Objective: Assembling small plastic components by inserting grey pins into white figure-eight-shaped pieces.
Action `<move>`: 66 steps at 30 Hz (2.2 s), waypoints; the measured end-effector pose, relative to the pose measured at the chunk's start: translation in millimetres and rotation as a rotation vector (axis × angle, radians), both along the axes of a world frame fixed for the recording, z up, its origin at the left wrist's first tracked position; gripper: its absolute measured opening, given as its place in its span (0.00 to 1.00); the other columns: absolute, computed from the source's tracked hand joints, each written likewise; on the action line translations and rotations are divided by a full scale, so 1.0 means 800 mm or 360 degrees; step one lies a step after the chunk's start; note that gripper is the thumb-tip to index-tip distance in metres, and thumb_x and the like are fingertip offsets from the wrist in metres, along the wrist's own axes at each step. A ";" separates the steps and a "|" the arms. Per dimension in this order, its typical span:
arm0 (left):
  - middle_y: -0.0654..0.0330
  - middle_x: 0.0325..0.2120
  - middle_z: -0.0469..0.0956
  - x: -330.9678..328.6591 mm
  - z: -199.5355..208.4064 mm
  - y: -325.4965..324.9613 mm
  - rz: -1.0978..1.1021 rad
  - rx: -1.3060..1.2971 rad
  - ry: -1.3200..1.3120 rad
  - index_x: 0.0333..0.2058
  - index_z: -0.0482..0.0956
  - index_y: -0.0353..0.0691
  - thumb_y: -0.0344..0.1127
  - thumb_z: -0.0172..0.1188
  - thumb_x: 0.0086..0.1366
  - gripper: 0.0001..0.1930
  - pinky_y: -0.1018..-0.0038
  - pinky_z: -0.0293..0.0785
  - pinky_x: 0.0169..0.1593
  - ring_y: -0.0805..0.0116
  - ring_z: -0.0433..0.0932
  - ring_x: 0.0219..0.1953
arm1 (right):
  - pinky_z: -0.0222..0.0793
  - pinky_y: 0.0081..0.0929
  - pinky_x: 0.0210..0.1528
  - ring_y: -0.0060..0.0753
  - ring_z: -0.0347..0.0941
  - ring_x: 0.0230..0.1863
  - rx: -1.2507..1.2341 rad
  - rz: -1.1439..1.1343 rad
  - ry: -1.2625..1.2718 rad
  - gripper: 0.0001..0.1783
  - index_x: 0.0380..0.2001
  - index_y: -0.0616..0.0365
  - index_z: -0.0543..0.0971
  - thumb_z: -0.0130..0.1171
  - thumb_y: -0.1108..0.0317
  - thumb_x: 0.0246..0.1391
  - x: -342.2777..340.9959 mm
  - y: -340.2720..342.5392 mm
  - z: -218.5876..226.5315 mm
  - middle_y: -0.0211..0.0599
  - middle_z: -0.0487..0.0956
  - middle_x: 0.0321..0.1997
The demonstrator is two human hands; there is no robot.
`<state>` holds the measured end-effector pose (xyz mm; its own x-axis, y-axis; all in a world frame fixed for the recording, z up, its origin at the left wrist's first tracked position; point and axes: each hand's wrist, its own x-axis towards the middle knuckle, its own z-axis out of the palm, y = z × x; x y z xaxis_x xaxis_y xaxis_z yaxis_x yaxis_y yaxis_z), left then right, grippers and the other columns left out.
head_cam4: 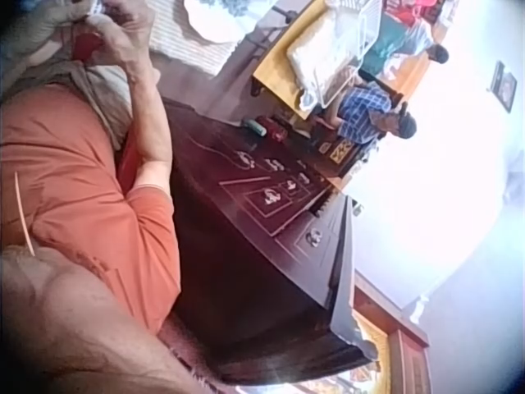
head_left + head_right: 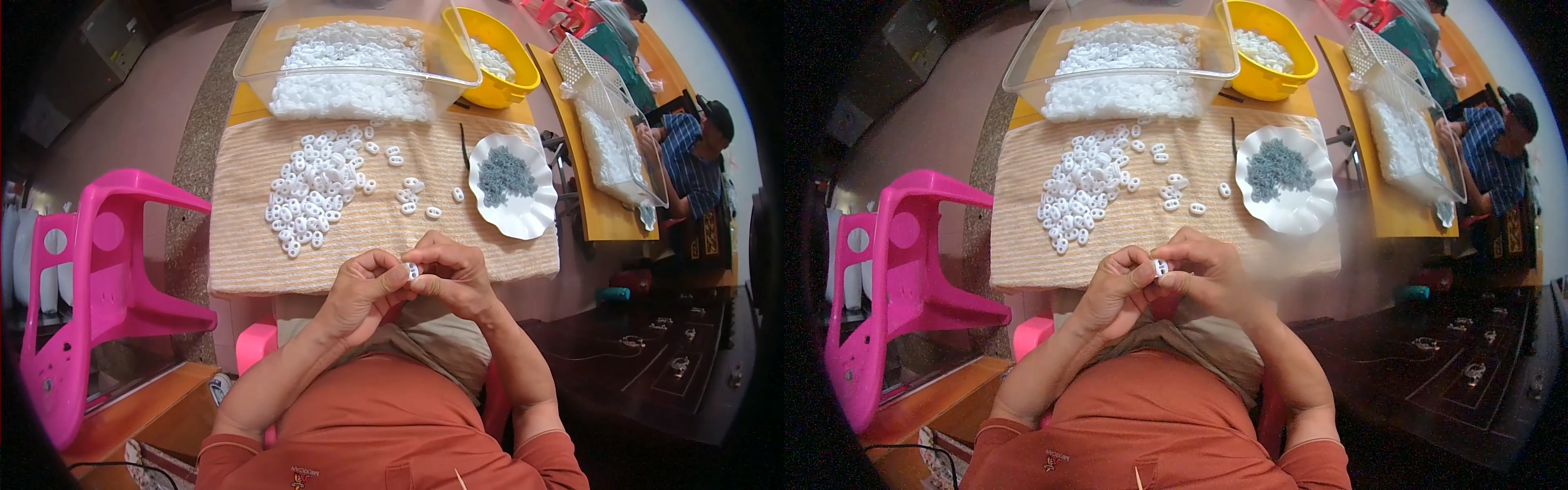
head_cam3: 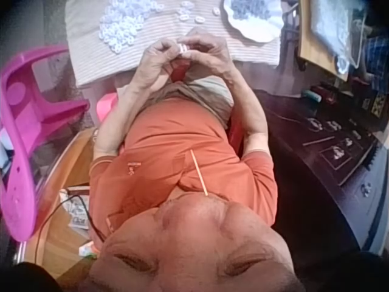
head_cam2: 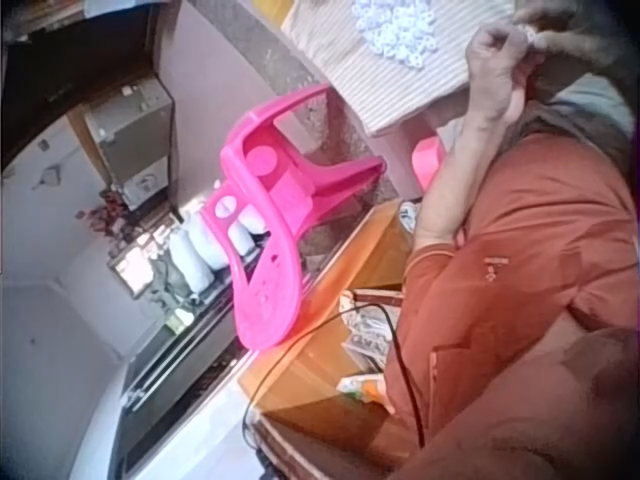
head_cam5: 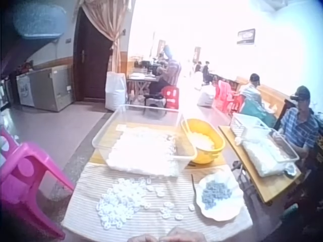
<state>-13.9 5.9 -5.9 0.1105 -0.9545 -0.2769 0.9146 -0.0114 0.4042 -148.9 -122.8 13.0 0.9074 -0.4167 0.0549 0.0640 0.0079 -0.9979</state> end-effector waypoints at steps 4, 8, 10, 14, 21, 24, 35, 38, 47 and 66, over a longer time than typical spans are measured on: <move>0.60 0.32 0.80 -0.002 0.002 0.000 0.0019 0.0033 -0.0030 0.32 0.76 0.38 0.29 0.61 0.61 0.03 0.75 0.79 0.40 0.71 0.79 0.34 | 0.69 0.17 0.36 0.22 0.71 0.36 -0.0046 0.0023 -0.0026 0.16 0.45 0.66 0.78 0.62 0.80 0.50 0.002 0.002 0.002 0.36 0.74 0.36; 0.60 0.32 0.80 -0.003 -0.001 -0.002 0.0037 -0.0002 -0.0029 0.32 0.76 0.39 0.29 0.61 0.62 0.03 0.75 0.79 0.41 0.72 0.79 0.34 | 0.69 0.17 0.36 0.22 0.71 0.36 -0.0026 0.0029 -0.0067 0.16 0.44 0.67 0.78 0.63 0.79 0.50 0.003 0.002 0.001 0.36 0.73 0.36; 0.61 0.33 0.80 -0.002 0.001 -0.003 0.0024 -0.0026 -0.0033 0.32 0.76 0.39 0.29 0.61 0.62 0.03 0.75 0.79 0.41 0.72 0.79 0.34 | 0.69 0.17 0.37 0.20 0.71 0.36 0.0035 0.0000 -0.0048 0.15 0.43 0.66 0.78 0.63 0.77 0.51 0.005 0.003 0.002 0.33 0.73 0.35; 0.61 0.34 0.79 0.003 0.007 -0.004 0.0015 0.0033 -0.0045 0.33 0.76 0.39 0.29 0.61 0.62 0.03 0.74 0.79 0.44 0.73 0.79 0.36 | 0.68 0.18 0.39 0.19 0.70 0.38 0.0281 -0.0014 -0.0033 0.14 0.43 0.65 0.77 0.63 0.76 0.51 0.010 0.003 0.005 0.31 0.72 0.38; 0.58 0.35 0.79 0.003 0.005 -0.001 0.0000 -0.0020 -0.0077 0.35 0.76 0.37 0.30 0.59 0.63 0.04 0.73 0.79 0.45 0.72 0.79 0.38 | 0.67 0.17 0.37 0.19 0.68 0.39 0.0334 0.0024 -0.0145 0.11 0.39 0.63 0.76 0.63 0.76 0.52 0.011 -0.002 -0.003 0.32 0.70 0.42; 0.57 0.36 0.80 0.003 0.011 -0.002 0.0004 -0.0016 -0.0080 0.36 0.76 0.35 0.31 0.58 0.65 0.06 0.74 0.79 0.45 0.71 0.79 0.38 | 0.68 0.17 0.36 0.19 0.69 0.38 0.0438 0.0025 -0.0091 0.09 0.38 0.63 0.76 0.62 0.77 0.52 0.009 -0.001 0.006 0.32 0.70 0.42; 0.55 0.41 0.79 -0.004 0.012 0.001 -0.0011 0.0140 -0.0184 0.36 0.76 0.37 0.32 0.57 0.65 0.05 0.74 0.78 0.45 0.72 0.78 0.36 | 0.73 0.18 0.32 0.19 0.74 0.28 -0.0800 -0.1600 -0.0183 0.12 0.39 0.70 0.79 0.60 0.70 0.56 0.041 -0.129 0.102 0.34 0.79 0.30; 0.54 0.41 0.78 -0.002 0.010 -0.001 -0.0007 0.0121 -0.0184 0.37 0.76 0.35 0.31 0.58 0.65 0.06 0.76 0.79 0.42 0.73 0.78 0.35 | 0.75 0.20 0.32 0.21 0.74 0.27 -0.1026 -0.1611 -0.0134 0.15 0.40 0.70 0.78 0.60 0.67 0.56 0.057 -0.214 0.126 0.36 0.79 0.30; 0.55 0.39 0.79 0.001 0.010 0.000 0.0028 0.0156 -0.0164 0.36 0.77 0.36 0.30 0.57 0.65 0.05 0.74 0.81 0.43 0.75 0.79 0.34 | 0.69 0.15 0.24 0.19 0.73 0.23 -0.0861 -0.1483 0.0171 0.13 0.39 0.69 0.79 0.61 0.69 0.54 0.036 -0.275 0.078 0.35 0.79 0.27; 0.58 0.38 0.79 -0.002 0.014 -0.001 0.0056 0.0136 -0.0302 0.37 0.78 0.35 0.32 0.59 0.64 0.07 0.78 0.79 0.39 0.77 0.78 0.33 | 0.71 0.23 0.34 0.26 0.76 0.28 -0.1233 -0.0782 0.0827 0.10 0.35 0.66 0.80 0.62 0.75 0.48 -0.043 -0.142 0.043 0.39 0.81 0.27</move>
<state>-15.8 4.9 5.0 0.2012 -0.9231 -0.3278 0.8227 -0.0225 0.5681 -183.2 -236.0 47.5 0.6367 -0.7623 0.1159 -0.5498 -0.5542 -0.6249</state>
